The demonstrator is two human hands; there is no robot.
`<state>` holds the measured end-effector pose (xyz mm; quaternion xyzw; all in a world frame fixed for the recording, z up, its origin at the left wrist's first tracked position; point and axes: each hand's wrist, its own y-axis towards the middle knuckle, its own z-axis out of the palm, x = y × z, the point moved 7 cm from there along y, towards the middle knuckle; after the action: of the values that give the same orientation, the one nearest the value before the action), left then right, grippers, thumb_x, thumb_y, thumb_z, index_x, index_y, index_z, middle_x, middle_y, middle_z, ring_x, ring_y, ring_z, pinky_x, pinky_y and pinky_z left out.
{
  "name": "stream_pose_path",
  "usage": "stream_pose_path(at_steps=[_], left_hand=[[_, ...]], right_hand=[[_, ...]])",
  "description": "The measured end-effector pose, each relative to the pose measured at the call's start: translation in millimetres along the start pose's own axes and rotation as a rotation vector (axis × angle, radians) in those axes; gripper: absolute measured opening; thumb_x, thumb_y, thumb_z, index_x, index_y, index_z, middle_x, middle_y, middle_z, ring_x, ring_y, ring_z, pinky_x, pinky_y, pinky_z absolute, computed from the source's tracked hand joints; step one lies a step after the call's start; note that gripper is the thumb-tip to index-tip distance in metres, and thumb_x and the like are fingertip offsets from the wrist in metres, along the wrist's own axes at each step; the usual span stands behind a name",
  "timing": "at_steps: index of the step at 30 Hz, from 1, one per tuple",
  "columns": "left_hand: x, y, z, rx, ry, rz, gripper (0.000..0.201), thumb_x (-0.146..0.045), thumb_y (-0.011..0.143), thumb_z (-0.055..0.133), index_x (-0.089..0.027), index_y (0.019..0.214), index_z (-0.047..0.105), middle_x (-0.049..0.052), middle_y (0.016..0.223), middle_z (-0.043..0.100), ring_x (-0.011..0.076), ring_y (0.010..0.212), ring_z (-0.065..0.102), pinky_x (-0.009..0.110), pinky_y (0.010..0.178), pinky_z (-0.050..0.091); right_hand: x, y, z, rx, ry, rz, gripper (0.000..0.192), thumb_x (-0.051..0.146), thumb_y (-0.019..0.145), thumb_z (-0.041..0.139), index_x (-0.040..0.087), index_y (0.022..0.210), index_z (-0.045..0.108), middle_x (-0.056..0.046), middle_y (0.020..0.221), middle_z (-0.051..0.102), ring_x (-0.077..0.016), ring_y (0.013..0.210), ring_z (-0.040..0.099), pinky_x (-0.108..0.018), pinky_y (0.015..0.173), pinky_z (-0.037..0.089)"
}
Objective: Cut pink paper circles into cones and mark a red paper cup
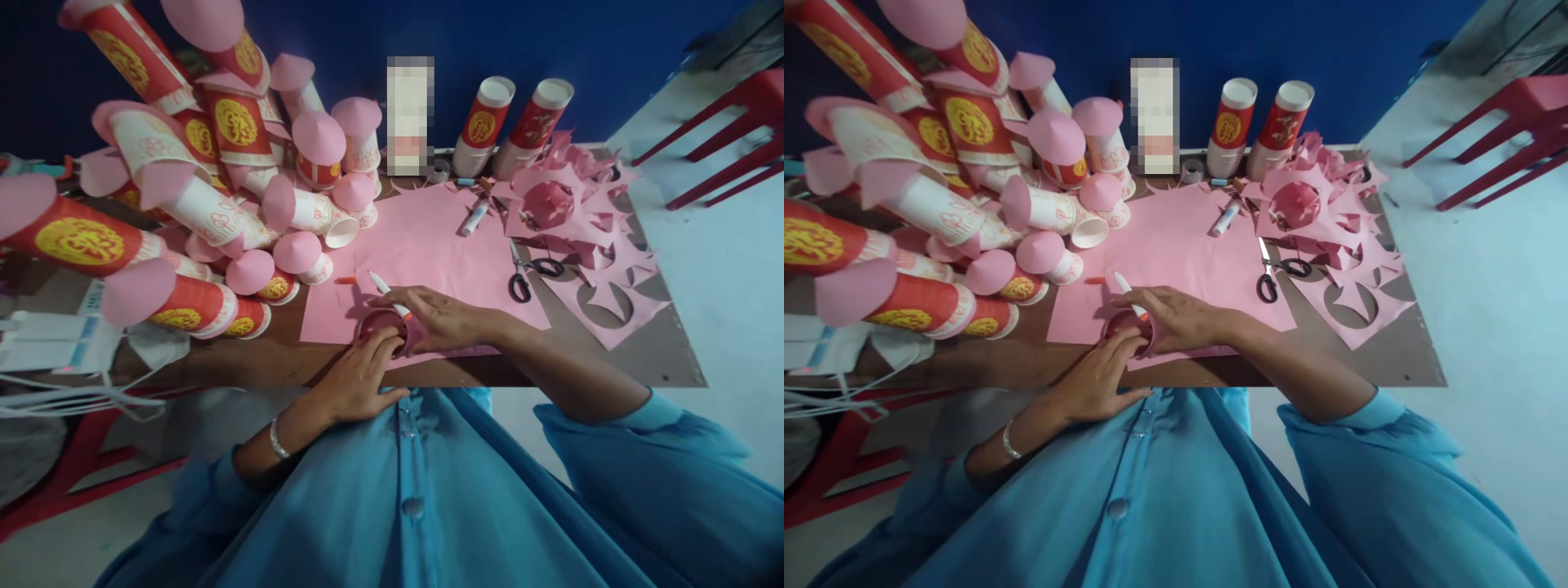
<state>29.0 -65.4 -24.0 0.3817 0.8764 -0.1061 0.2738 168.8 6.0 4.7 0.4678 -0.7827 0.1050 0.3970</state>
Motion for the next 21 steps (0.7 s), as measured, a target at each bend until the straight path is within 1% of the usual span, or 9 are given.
stream_pose_path(at_steps=[5, 8, 12, 14, 18, 20, 21], left_hand=[[-2, 1, -1.4, 0.010, -0.021, -0.013, 0.073, -0.045, 0.091, 0.078, -0.015, 0.150, 0.045, 0.024, 0.155, 0.055, 0.0401, 0.145, 0.057, 0.059, 0.113, 0.056], [-3, 1, -2.0, 0.003, -0.037, -0.012, 0.072, -0.043, 0.089, 0.080, -0.017, 0.148, 0.047, 0.023, 0.155, 0.055, 0.0396, 0.144, 0.058, 0.057, 0.111, 0.058], [-3, 2, -2.6, -0.012, -0.045, 0.004, 0.072, -0.039, 0.089, 0.081, -0.018, 0.149, 0.047, 0.022, 0.156, 0.055, 0.0390, 0.143, 0.058, 0.057, 0.111, 0.058], [-4, 2, -4.3, -0.018, -0.040, 0.015, 0.071, -0.038, 0.090, 0.080, -0.017, 0.149, 0.046, 0.023, 0.156, 0.055, 0.0383, 0.144, 0.058, 0.056, 0.112, 0.058], [-8, 3, -14.5, -0.038, -0.036, 0.058, 0.066, -0.033, 0.092, 0.078, -0.016, 0.149, 0.049, 0.021, 0.151, 0.059, 0.0345, 0.141, 0.061, 0.052, 0.112, 0.059], [-11, 2, -25.4, -0.081, -0.027, 0.110, 0.054, -0.030, 0.095, 0.075, -0.019, 0.144, 0.054, 0.017, 0.145, 0.065, 0.0308, 0.136, 0.065, 0.049, 0.111, 0.059], [-13, 2, -33.3, -0.127, -0.014, 0.136, 0.047, -0.028, 0.097, 0.072, -0.021, 0.141, 0.058, 0.014, 0.141, 0.068, 0.0285, 0.132, 0.067, 0.047, 0.110, 0.060]], right_hand=[[-6, 4, 7, 0.020, -0.077, -0.014, 0.074, 0.036, 0.096, 0.076, 0.020, 0.157, 0.039, -0.022, 0.154, 0.059, -0.0348, 0.149, 0.054, -0.059, 0.121, 0.046], [-6, 3, 8, 0.030, -0.073, -0.023, 0.068, 0.033, 0.098, 0.073, 0.019, 0.155, 0.039, -0.021, 0.150, 0.062, -0.0332, 0.146, 0.055, -0.058, 0.120, 0.047], [-4, 3, 8, 0.030, -0.051, -0.021, 0.068, 0.030, 0.097, 0.073, 0.022, 0.155, 0.039, -0.018, 0.150, 0.062, -0.0316, 0.145, 0.057, -0.056, 0.119, 0.047], [-4, 3, 8, 0.027, -0.041, -0.026, 0.069, 0.027, 0.097, 0.073, 0.023, 0.156, 0.036, -0.018, 0.151, 0.062, -0.0305, 0.145, 0.057, -0.056, 0.121, 0.045], [-5, 2, 10, 0.030, -0.042, -0.031, 0.078, 0.026, 0.097, 0.073, 0.026, 0.161, 0.029, -0.016, 0.155, 0.061, -0.0295, 0.152, 0.051, -0.059, 0.127, 0.036], [-6, 2, 11, 0.027, -0.055, -0.022, 0.079, 0.028, 0.096, 0.074, 0.027, 0.161, 0.028, -0.015, 0.156, 0.060, -0.0294, 0.154, 0.049, -0.060, 0.129, 0.032], [-7, 2, 12, 0.026, -0.063, -0.015, 0.079, 0.029, 0.096, 0.075, 0.027, 0.161, 0.030, -0.015, 0.157, 0.060, -0.0294, 0.155, 0.048, -0.060, 0.129, 0.031]])
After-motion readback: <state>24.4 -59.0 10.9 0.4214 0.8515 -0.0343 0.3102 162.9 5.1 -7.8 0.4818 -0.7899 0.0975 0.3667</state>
